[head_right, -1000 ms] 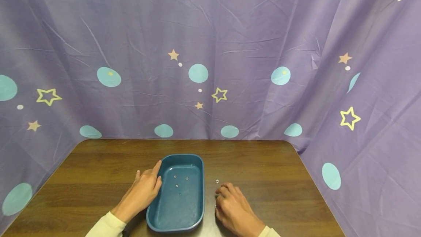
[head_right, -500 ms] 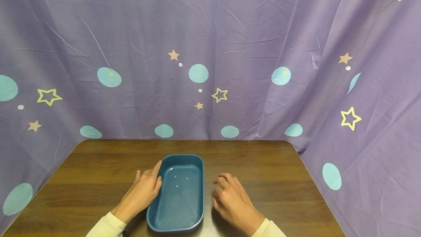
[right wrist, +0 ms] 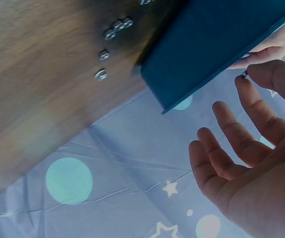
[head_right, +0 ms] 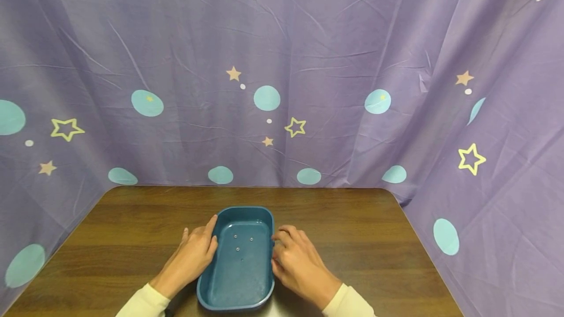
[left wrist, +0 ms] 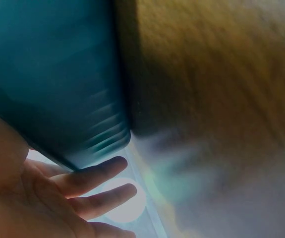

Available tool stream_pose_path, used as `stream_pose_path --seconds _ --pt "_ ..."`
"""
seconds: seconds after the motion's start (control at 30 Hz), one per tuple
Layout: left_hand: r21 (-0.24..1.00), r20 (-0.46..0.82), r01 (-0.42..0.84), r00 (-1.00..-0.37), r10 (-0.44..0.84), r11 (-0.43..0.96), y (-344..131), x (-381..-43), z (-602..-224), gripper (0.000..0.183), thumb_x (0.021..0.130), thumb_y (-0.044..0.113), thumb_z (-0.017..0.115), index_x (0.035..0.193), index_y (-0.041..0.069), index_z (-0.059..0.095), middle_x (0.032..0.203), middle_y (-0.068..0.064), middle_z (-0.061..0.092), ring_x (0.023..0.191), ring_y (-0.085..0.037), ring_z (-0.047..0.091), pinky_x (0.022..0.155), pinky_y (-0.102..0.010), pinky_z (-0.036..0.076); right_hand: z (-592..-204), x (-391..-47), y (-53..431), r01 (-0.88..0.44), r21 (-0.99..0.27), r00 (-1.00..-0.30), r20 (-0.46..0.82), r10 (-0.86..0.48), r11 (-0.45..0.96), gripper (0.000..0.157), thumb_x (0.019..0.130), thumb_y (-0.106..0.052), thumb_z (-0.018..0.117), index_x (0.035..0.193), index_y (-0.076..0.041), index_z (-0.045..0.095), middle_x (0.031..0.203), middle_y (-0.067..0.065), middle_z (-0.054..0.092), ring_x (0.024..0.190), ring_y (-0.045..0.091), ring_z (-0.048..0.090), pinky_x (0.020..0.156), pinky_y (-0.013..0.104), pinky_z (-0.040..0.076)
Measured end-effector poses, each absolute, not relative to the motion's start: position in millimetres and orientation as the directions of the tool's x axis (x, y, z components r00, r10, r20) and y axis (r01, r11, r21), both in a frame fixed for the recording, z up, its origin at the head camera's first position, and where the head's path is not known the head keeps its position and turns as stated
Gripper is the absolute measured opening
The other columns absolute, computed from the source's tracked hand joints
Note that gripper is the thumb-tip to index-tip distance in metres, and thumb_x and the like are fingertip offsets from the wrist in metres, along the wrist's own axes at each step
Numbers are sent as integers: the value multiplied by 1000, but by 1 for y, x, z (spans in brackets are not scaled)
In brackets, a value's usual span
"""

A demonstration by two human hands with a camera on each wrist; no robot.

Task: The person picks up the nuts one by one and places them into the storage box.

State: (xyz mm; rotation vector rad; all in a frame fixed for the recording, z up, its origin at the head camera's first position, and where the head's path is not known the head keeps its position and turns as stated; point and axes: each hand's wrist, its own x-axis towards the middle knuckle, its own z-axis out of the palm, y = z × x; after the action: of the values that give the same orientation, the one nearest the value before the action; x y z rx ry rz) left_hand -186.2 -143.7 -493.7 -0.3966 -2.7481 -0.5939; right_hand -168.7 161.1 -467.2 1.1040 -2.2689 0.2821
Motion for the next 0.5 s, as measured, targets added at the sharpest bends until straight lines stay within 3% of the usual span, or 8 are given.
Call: stream_pose_path --seconds 0.5 --pt "352 352 331 -914 205 875 -144 -186 -494 56 104 8 65 155 -11 52 128 -26 75 125 -43 70 109 -89 34 -466 -173 143 -785 79 -463 584 -667 614 19 78 -17 94 79 -21 76 118 2 75 122 27 66 95 40 58"
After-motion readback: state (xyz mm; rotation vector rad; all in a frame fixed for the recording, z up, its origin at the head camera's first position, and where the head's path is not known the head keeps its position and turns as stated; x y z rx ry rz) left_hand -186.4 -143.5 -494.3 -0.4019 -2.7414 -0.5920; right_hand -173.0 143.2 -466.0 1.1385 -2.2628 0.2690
